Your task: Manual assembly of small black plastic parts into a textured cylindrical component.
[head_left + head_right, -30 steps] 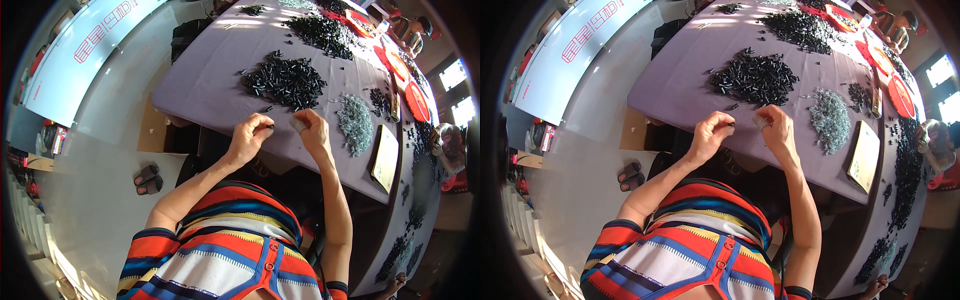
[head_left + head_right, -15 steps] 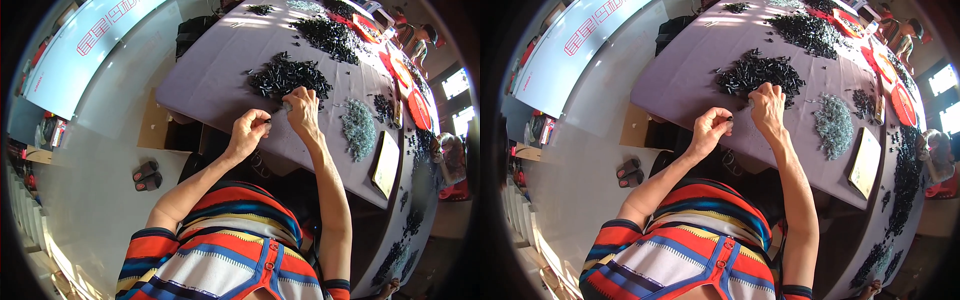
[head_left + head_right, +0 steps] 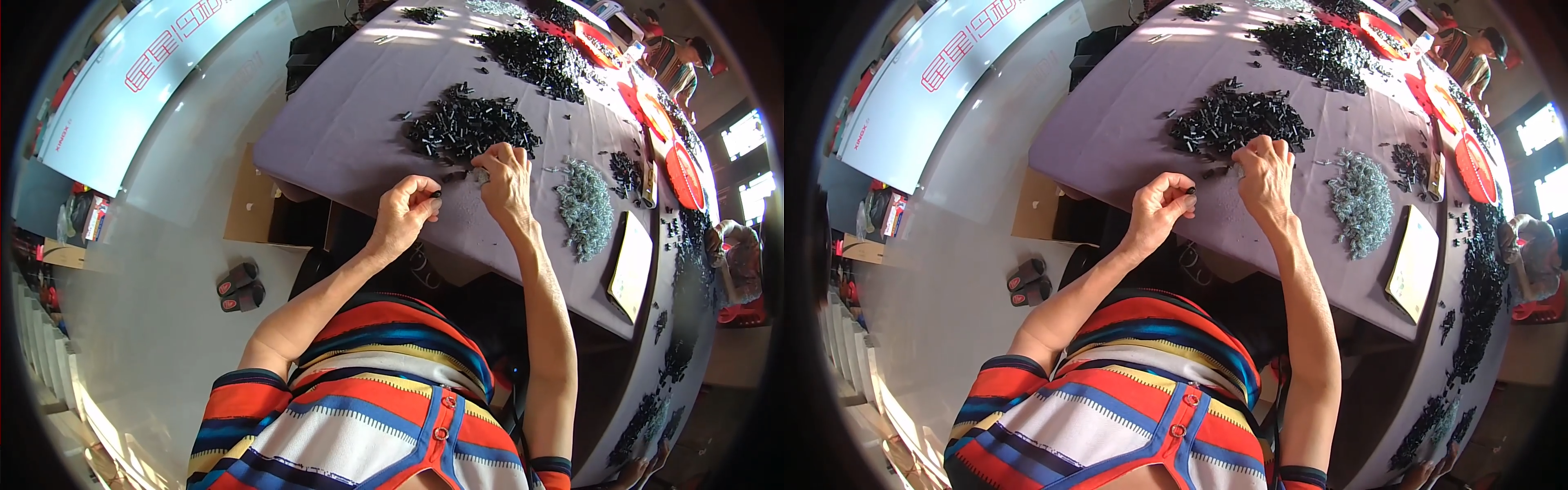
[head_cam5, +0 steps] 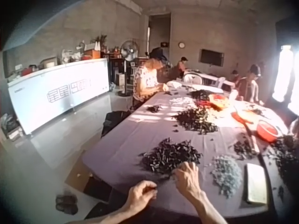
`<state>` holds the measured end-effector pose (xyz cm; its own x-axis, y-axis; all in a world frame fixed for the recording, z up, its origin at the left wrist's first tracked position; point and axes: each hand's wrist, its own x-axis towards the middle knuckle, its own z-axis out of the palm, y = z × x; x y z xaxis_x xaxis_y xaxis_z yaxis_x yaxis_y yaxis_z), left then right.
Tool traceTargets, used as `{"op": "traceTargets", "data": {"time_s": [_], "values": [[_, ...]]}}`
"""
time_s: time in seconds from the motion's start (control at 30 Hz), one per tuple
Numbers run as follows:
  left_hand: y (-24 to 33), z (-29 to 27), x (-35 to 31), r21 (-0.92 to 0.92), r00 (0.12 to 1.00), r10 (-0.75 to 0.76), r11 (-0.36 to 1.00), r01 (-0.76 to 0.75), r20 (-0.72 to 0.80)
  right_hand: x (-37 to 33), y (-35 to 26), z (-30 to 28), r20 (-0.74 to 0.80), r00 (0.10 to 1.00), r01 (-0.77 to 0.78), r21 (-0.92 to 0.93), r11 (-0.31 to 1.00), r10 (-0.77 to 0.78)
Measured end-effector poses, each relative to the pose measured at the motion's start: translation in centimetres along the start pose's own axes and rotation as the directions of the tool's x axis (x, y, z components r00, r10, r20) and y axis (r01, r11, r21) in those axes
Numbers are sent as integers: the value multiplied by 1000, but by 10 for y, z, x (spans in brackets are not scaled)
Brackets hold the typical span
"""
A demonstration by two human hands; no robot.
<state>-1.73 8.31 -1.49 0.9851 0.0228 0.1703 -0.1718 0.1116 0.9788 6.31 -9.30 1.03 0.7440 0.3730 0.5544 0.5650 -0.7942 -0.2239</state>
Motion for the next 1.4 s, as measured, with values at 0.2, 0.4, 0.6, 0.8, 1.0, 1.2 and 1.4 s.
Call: {"op": "traceTargets", "data": {"time_s": [0.2,0.4,0.6,0.8,1.0,1.2,1.4], "values": [[-1,0,1,-46,1000,6,999,-5,7,9,-5,-2,161,965,216,-34,976,-208],[1,4,0,-73,1000,-3,997,4,19,-2,-7,-3,119,956,280,-75,957,-270],[12,5,-9,36,997,-27,999,24,76,-40,-45,-41,169,970,-233,467,853,172],[11,25,-15,6,980,-14,1000,13,200,-82,-46,-51,305,831,-498,782,376,466],[19,41,-18,35,955,-56,998,48,291,-94,-47,-60,122,901,-369,723,585,417],[15,49,-16,-61,940,-140,984,167,311,-95,-46,-70,-3,963,-225,548,806,271],[7,59,-16,-460,936,-230,823,334,268,-98,-44,-71,-65,947,-225,569,791,316]]}}
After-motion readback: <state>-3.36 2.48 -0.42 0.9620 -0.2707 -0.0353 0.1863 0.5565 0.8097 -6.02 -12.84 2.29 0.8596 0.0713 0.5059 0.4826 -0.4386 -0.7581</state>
